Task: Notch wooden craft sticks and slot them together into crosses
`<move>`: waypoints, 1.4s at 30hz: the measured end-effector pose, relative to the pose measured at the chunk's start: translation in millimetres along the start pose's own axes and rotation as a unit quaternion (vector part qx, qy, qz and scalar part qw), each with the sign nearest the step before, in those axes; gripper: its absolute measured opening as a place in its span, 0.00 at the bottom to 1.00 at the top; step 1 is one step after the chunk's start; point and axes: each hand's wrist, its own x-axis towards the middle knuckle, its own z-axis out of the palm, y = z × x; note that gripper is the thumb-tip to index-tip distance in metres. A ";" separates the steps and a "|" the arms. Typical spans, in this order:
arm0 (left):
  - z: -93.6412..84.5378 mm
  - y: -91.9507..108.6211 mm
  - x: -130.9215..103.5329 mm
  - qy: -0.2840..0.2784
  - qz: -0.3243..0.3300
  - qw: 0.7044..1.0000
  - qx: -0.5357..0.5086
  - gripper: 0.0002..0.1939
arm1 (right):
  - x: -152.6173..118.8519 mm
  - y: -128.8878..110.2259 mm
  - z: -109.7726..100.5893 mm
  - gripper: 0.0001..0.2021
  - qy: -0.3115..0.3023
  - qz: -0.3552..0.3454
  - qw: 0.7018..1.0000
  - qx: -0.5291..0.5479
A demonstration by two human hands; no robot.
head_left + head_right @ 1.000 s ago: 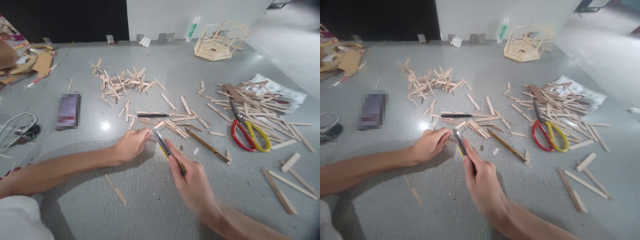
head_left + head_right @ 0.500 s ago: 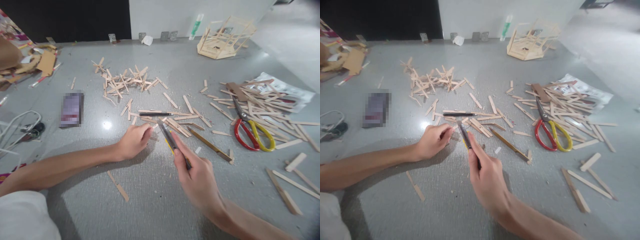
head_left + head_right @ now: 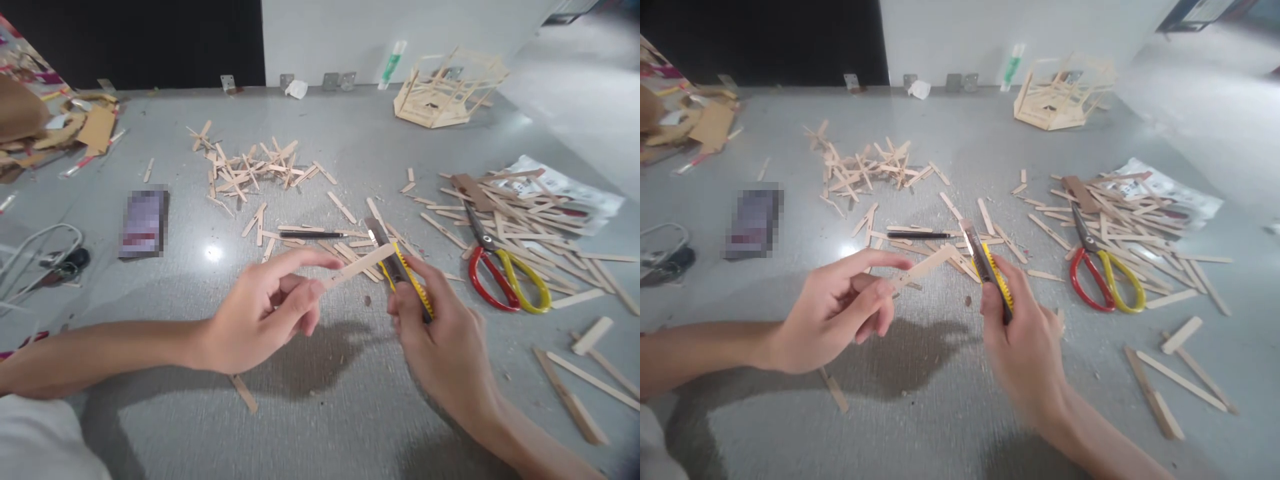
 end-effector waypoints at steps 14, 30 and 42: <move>3.4 12.6 -4.0 0.004 -0.024 1.000 0.016 0.10 | 1.9 -3.2 3.8 0.19 -0.036 -0.055 0.998 -0.019; -2.7 12.6 5.8 0.003 -0.022 0.999 0.025 0.07 | 1.7 -1.1 2.2 0.19 -0.055 -0.056 0.997 -0.019; -4.4 10.7 8.7 0.007 -0.007 0.999 0.051 0.09 | 2.0 4.2 8.2 0.19 -0.075 -0.089 0.992 -0.052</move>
